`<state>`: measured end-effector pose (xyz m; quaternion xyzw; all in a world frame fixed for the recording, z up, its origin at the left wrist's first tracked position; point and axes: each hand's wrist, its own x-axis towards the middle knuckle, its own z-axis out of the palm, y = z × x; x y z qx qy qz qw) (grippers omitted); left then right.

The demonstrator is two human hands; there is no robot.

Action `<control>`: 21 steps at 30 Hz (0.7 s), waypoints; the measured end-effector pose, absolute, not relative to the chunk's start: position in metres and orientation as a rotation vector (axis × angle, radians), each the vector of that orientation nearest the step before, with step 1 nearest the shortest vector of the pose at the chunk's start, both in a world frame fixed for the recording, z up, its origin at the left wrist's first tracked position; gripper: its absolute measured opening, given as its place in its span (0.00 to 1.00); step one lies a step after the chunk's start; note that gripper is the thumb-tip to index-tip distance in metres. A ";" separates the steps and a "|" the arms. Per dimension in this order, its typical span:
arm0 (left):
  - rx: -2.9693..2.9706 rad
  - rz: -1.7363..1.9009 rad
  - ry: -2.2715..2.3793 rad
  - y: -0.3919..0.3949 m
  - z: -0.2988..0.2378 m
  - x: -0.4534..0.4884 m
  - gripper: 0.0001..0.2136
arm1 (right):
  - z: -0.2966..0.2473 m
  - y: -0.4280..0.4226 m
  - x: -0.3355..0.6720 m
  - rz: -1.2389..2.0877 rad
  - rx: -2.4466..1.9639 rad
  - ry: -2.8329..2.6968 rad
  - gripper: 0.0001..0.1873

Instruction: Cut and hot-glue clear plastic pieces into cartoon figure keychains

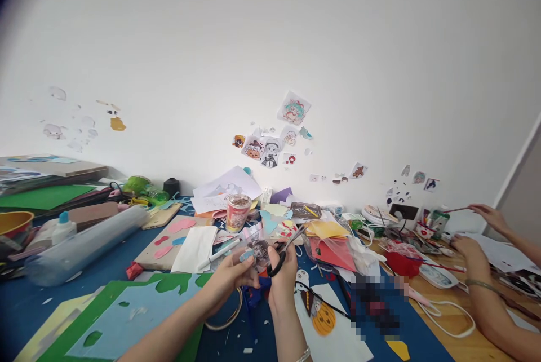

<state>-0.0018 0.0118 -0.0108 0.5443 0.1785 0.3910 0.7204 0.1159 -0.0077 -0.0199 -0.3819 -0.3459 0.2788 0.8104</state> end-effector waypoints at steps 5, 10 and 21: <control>1.273 1.027 0.571 0.025 -0.004 -0.016 0.19 | -0.024 -0.008 0.109 0.647 -0.907 -0.896 0.17; 1.287 1.101 0.694 0.030 0.001 -0.022 0.23 | -0.027 -0.009 0.101 0.649 -0.938 -0.950 0.16; 1.123 1.357 0.713 0.041 0.024 -0.048 0.20 | -0.028 -0.013 0.089 0.901 -0.928 -1.295 0.19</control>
